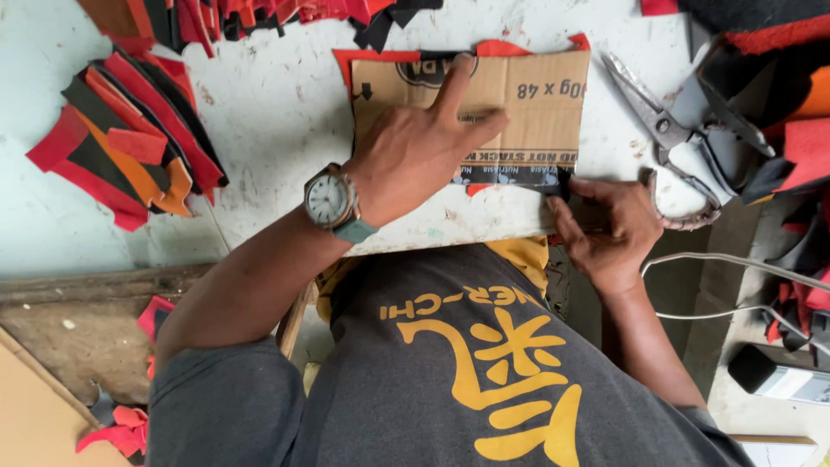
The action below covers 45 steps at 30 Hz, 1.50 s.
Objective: The person aligns red and black foam pieces on a cardboard template, then uses shears to trim the foam to shape. They repeat the process with additional pieces, stacking the finished cutouts on the table.
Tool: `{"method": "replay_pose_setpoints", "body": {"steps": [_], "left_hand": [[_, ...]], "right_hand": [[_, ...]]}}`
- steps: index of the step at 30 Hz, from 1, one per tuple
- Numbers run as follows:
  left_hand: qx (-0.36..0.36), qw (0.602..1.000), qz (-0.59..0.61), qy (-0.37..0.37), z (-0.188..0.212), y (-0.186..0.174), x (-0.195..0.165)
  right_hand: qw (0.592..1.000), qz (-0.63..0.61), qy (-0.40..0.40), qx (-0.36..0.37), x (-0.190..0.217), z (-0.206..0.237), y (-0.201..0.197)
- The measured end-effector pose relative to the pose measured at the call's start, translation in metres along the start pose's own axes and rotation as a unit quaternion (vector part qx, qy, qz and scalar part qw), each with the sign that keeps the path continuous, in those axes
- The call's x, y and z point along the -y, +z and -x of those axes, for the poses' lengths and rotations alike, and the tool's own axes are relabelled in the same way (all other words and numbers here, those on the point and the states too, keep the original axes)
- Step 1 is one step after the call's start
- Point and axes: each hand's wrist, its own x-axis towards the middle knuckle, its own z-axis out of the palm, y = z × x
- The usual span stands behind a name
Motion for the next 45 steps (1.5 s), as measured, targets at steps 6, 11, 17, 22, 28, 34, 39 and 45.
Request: {"method": "replay_pose_setpoints", "body": {"steps": [6,11,17,22,28,34,39,45], "left_hand": [[-0.003,0.999,-0.036,0.004,0.004,0.004,0.001],[-0.02,0.999,-0.024,0.01,0.008,0.004,-0.003],[0.067,0.994,-0.078,-0.025,-0.002,0.004,-0.024],[0.057,0.998,-0.026,-0.025,-0.01,-0.008,-0.032],[0.138,0.989,-0.011,-0.043,-0.019,-0.024,-0.035],[0.175,0.983,0.0,-0.046,-0.016,-0.027,-0.035],[0.13,0.991,-0.038,-0.022,-0.018,-0.032,-0.034],[0.151,0.988,0.03,-0.024,-0.024,-0.032,-0.023]], "right_hand": [[1.0,0.005,-0.02,-0.011,-0.003,0.003,0.001],[1.0,0.009,-0.023,-0.016,-0.003,0.004,0.003],[0.999,-0.023,0.025,0.037,0.014,-0.006,-0.012],[0.989,-0.073,0.122,0.037,0.031,-0.056,-0.013],[0.991,0.04,0.102,0.075,0.031,-0.099,0.007],[0.954,-0.244,0.167,0.049,0.015,-0.098,-0.001],[0.979,-0.139,-0.013,0.15,0.017,-0.099,0.003],[0.973,-0.133,0.169,0.081,0.021,-0.108,-0.011]]}}
